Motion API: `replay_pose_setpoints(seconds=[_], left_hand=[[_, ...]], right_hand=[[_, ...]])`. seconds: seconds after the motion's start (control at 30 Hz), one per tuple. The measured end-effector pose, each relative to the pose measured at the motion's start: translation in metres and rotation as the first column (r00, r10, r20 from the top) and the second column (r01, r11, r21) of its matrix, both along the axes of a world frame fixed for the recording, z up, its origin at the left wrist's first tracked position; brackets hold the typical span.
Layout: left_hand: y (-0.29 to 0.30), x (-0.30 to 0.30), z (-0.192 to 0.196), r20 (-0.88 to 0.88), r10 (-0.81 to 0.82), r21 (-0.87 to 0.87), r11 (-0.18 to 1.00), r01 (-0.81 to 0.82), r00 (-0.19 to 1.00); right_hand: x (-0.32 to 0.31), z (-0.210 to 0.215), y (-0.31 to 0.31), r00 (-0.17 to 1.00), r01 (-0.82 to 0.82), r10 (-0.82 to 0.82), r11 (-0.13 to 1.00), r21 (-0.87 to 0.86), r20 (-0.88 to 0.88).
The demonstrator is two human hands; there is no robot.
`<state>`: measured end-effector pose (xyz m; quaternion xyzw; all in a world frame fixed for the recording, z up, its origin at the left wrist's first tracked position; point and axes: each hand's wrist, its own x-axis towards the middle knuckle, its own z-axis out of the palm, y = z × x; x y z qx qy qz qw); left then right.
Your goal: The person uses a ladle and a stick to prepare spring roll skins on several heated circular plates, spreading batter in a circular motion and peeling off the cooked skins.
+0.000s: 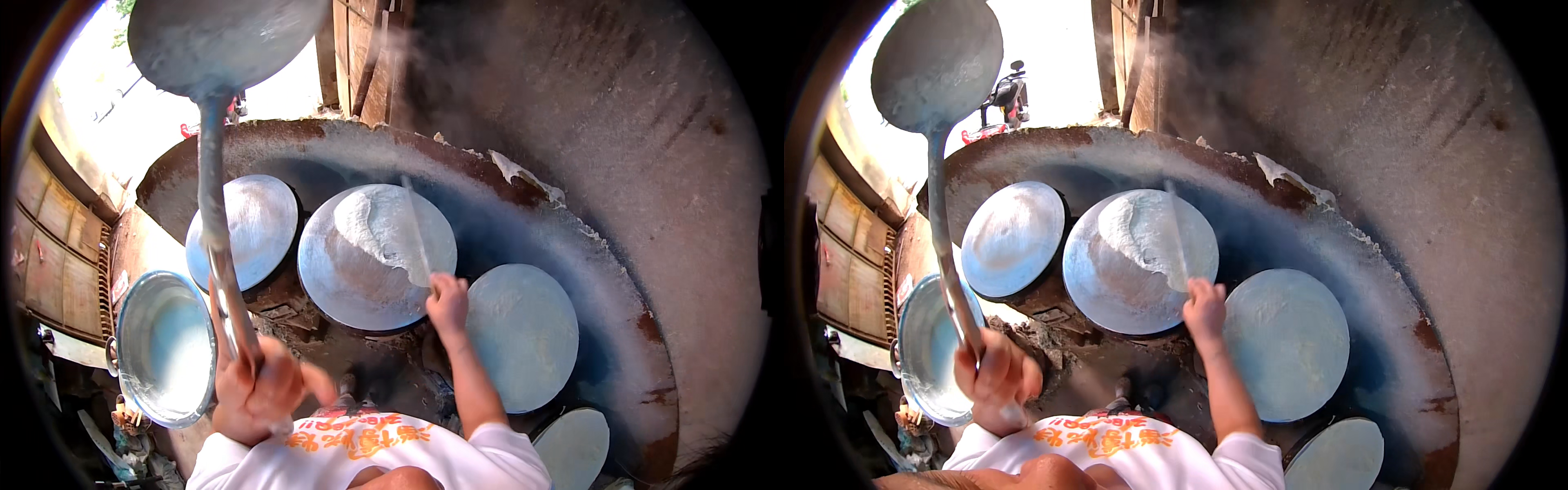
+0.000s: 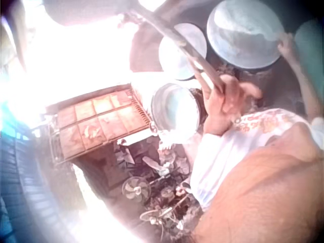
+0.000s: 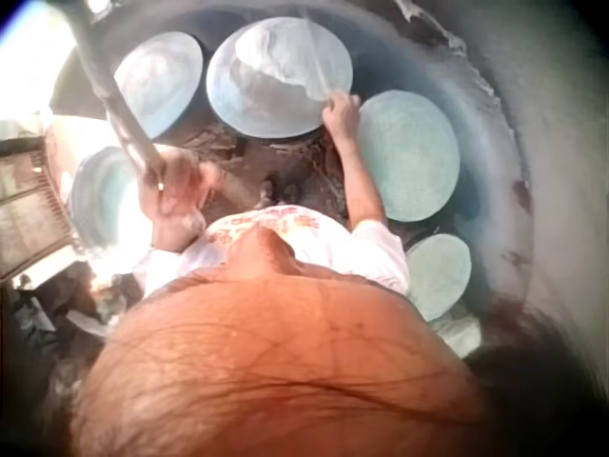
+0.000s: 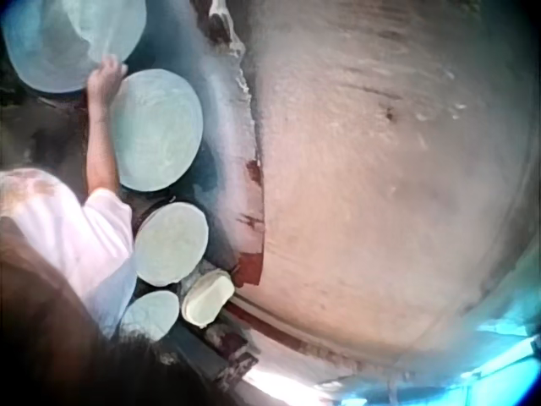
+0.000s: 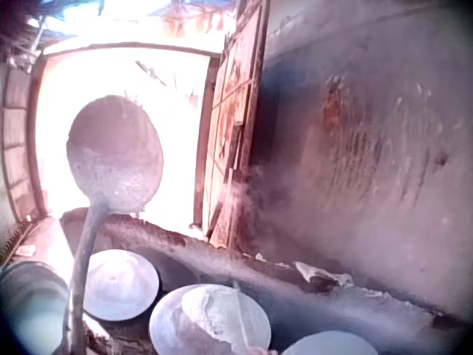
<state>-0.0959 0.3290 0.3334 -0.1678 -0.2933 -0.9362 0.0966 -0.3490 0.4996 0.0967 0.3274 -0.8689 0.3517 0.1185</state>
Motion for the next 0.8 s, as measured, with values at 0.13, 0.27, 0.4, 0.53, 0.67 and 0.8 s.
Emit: replay_pose_setpoints(seconds=[0.13,0.27,0.4,0.53,0.67,0.8], left_hand=[[-0.006,-0.028,-0.021,-0.084,0.531,-0.157,0.829,-0.537,0.843],[-0.025,-0.026,-0.03,0.037,0.697,-0.382,0.672,-0.634,0.716],[-0.044,-0.013,-0.048,0.197,0.818,-0.637,0.526,-0.564,0.54],[-0.049,-0.029,-0.066,0.221,0.853,-0.695,0.478,-0.537,0.473],[-0.067,0.006,-0.085,0.304,0.884,-0.797,0.441,-0.413,0.356],[-0.071,-0.009,-0.101,0.44,0.813,-0.786,0.554,-0.274,0.381]], right_hand=[[-0.04,-0.01,-0.055,0.978,-0.192,0.196,0.979,-0.066,0.066],[-0.015,-0.008,-0.047,0.927,-0.358,0.36,0.933,-0.032,0.11],[-0.067,0.002,-0.029,0.926,-0.297,0.326,0.941,-0.166,0.193],[-0.075,-0.013,-0.066,0.882,-0.466,0.462,0.884,0.024,0.094],[-0.04,0.0,-0.024,0.78,-0.595,0.604,0.797,-0.105,0.165],[-0.099,0.006,-0.035,0.918,-0.369,0.37,0.929,-0.034,0.143]])
